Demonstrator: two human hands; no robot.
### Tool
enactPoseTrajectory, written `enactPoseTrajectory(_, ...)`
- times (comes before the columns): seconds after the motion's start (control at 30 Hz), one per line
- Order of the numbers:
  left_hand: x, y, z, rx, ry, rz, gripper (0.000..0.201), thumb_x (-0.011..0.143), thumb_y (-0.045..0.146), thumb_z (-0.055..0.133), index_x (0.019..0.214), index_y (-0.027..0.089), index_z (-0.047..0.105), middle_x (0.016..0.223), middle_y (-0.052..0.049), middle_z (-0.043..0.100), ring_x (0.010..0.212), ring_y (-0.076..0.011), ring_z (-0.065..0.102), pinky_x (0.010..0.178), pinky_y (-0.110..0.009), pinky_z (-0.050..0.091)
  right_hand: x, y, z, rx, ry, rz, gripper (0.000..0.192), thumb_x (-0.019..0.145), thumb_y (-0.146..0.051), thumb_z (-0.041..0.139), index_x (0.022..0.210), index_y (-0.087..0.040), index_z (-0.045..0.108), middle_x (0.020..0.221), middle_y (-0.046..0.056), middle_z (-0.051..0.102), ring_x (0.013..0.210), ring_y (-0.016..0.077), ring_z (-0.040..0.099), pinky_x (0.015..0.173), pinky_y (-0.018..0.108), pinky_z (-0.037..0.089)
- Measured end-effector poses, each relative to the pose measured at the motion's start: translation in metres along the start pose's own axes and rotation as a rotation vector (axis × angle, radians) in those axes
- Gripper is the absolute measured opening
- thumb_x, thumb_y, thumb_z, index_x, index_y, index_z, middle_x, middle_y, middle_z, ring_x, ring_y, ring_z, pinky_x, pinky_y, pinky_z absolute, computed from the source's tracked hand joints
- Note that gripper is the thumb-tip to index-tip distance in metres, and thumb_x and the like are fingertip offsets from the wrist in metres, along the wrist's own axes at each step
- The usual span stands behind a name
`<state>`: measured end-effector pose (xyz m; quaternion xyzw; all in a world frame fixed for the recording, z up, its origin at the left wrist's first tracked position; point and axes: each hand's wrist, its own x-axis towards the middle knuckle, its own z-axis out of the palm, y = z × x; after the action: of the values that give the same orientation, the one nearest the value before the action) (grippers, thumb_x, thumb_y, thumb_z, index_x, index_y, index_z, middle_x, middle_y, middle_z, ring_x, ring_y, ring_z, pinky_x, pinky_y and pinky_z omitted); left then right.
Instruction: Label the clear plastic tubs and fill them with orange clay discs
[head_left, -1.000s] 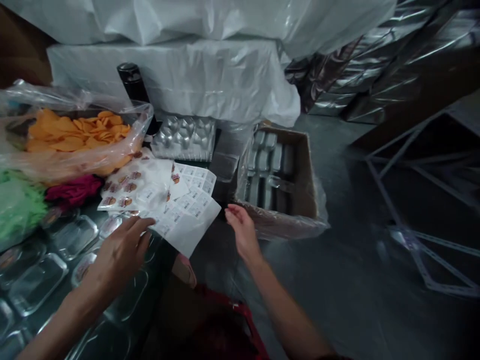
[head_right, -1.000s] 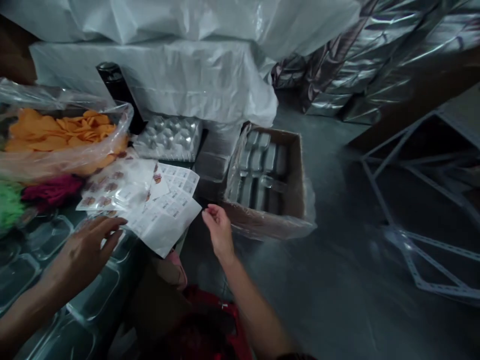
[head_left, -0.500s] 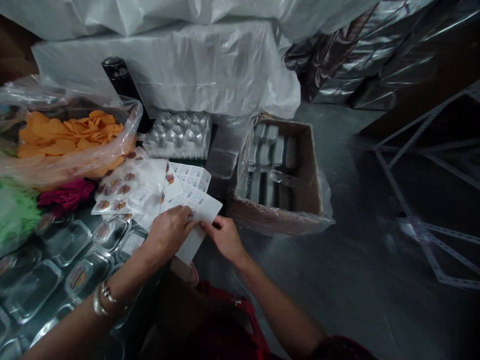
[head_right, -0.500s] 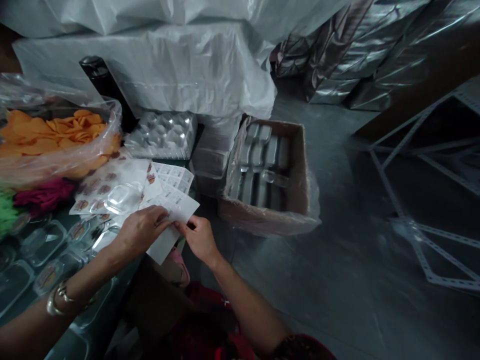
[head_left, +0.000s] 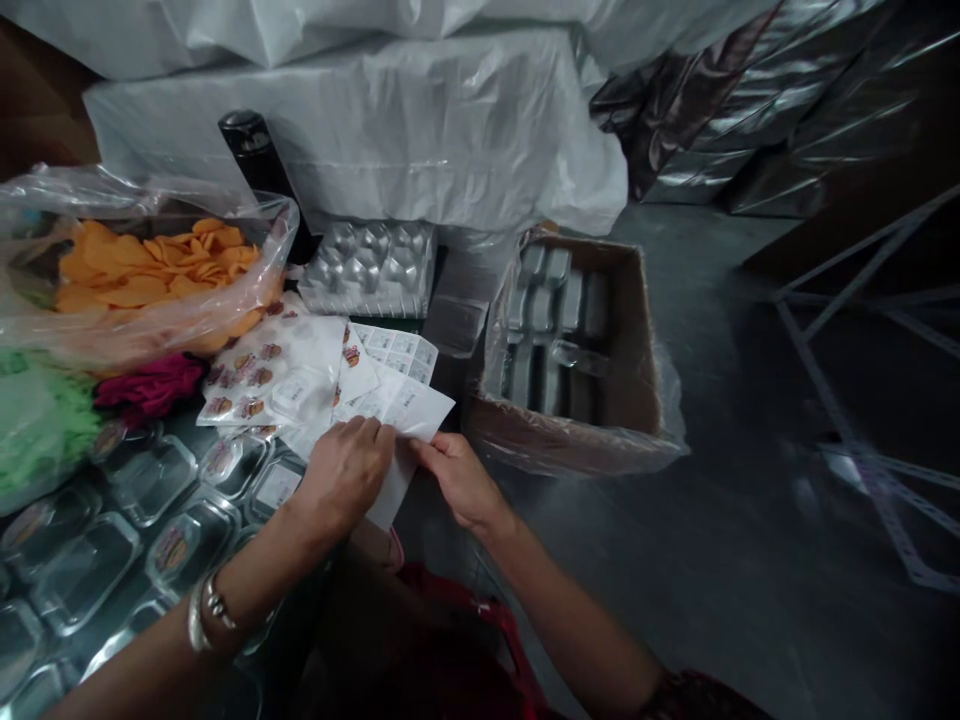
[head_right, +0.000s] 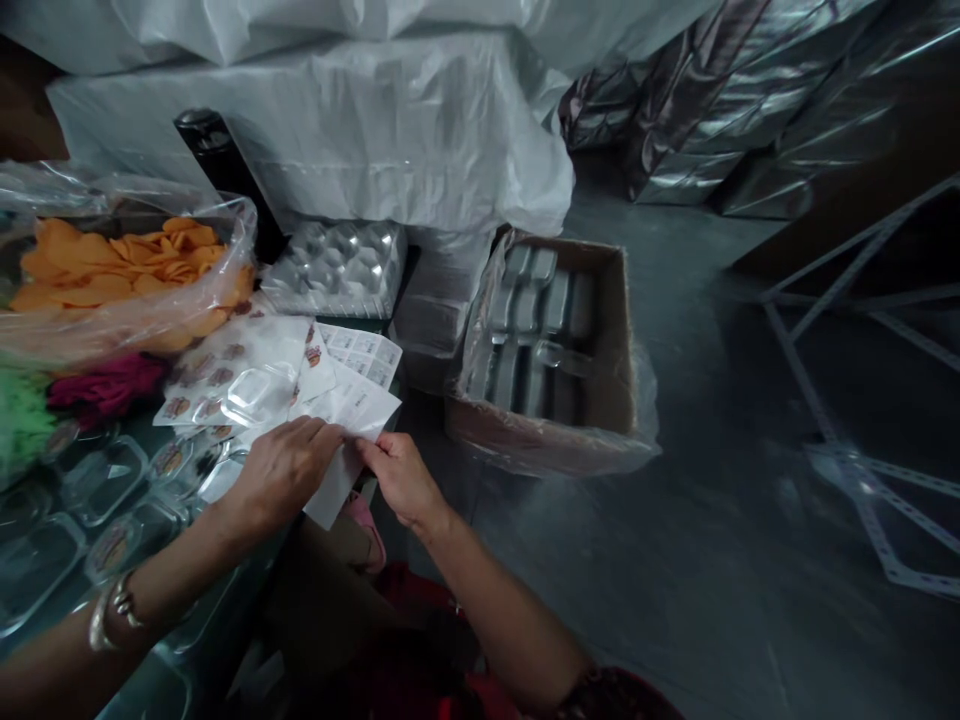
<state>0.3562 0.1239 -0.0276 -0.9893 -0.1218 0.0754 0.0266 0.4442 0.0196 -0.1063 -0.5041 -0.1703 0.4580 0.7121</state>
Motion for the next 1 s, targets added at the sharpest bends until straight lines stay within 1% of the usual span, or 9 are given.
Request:
enactPoseTrajectory(0.13,0.005,-0.002,0.006,-0.063,0.090,-0.007,0.017,0.083,0.009,0.047,0.078,0.015,0.062,0.075,-0.009,0.065,0.074,-0.0232,0.061,0.066,-0.033,0.045,0.001,0.002,0.004,-0.022,0.042,-0.009,0.038,0.069,-0.052,0.070,0.067,-0.014,0.069,0.060,0.000,0.060,0.063,0.0159,0.050,0.066,0.029,0.041)
enactPoseTrajectory(0.27,0.015,-0.032,0.002,-0.122,0.210,-0.183,0.020,0.086,0.018,0.043,0.079,0.017,0.062,0.075,-0.006,0.066,0.069,-0.0189,0.060,0.062,-0.029,0.042,-0.001,0.008,-0.003,-0.050,0.077,-0.027,0.042,0.070,-0.057,0.067,0.069,-0.015,0.067,0.064,0.000,0.062,0.065,0.0159,0.053,0.066,0.028,0.042)
enactPoseTrajectory(0.4,0.002,-0.057,-0.017,-0.151,0.440,-0.396,0.020,0.085,0.020,0.043,0.082,0.017,0.062,0.074,-0.004,0.066,0.069,-0.0179,0.059,0.063,-0.028,0.040,-0.020,0.002,-0.014,-0.160,0.069,0.016,0.046,0.069,-0.057,0.070,0.053,-0.015,0.061,0.047,-0.002,0.053,0.048,0.0119,0.046,0.046,0.023,0.035)
enactPoseTrajectory(0.5,-0.025,-0.039,-0.023,-0.008,0.542,-0.193,0.019,0.085,0.020,0.045,0.075,0.019,0.061,0.070,-0.004,0.064,0.070,-0.0194,0.058,0.064,-0.030,0.038,-0.038,-0.010,-0.003,-0.146,-0.060,0.027,0.052,0.079,-0.063,0.059,0.060,-0.014,0.065,0.050,0.001,0.056,0.045,0.0116,0.048,0.042,0.022,0.034)
enactPoseTrajectory(0.6,-0.053,-0.006,-0.016,0.068,0.494,0.111,0.022,0.085,0.013,0.046,0.068,0.020,0.059,0.061,-0.002,0.060,0.061,-0.0187,0.053,0.060,-0.033,0.034,-0.045,-0.018,0.024,-0.027,-0.198,0.010,0.053,0.081,-0.064,0.055,0.063,-0.015,0.062,0.055,0.001,0.058,0.047,0.0118,0.050,0.044,0.022,0.038)
enactPoseTrajectory(0.7,-0.075,0.007,-0.011,-0.039,0.483,0.180,0.018,0.085,0.012,0.048,0.074,0.018,0.061,0.064,-0.002,0.063,0.061,-0.0189,0.054,0.060,-0.034,0.036,-0.043,-0.019,0.043,-0.047,-0.192,0.038,0.046,0.078,-0.055,0.063,0.056,-0.016,0.056,0.049,-0.002,0.052,0.044,0.0099,0.046,0.044,0.021,0.037)
enactPoseTrajectory(0.77,-0.088,-0.001,-0.012,-0.233,0.492,0.104,0.013,0.087,0.019,0.051,0.089,0.017,0.064,0.078,-0.004,0.067,0.071,-0.0200,0.058,0.066,-0.034,0.041,-0.043,-0.019,0.048,-0.118,-0.226,0.063,0.042,0.077,-0.052,0.064,0.058,-0.015,0.058,0.050,-0.002,0.052,0.044,0.0092,0.044,0.043,0.021,0.035)
enactPoseTrajectory(0.87,-0.104,-0.021,-0.019,-0.614,0.442,-0.223,0.026,0.085,0.032,0.057,0.107,0.019,0.063,0.093,-0.006,0.068,0.081,-0.0200,0.061,0.071,-0.032,0.045,-0.047,-0.020,0.055,-0.267,-0.328,0.097,0.037,0.081,-0.050,0.059,0.070,-0.015,0.064,0.057,-0.001,0.056,0.046,0.0098,0.046,0.045,0.021,0.035)
enactPoseTrajectory(1.0,-0.123,-0.036,-0.025,-1.083,0.225,-0.461,0.015,0.081,0.032,0.059,0.084,0.020,0.067,0.071,0.000,0.064,0.067,-0.0151,0.058,0.063,-0.027,0.045,-0.050,-0.019,0.078,-0.419,-0.483,0.068,0.031,0.087,-0.041,0.053,0.073,-0.015,0.063,0.060,-0.001,0.055,0.052,0.0110,0.045,0.050,0.022,0.035)
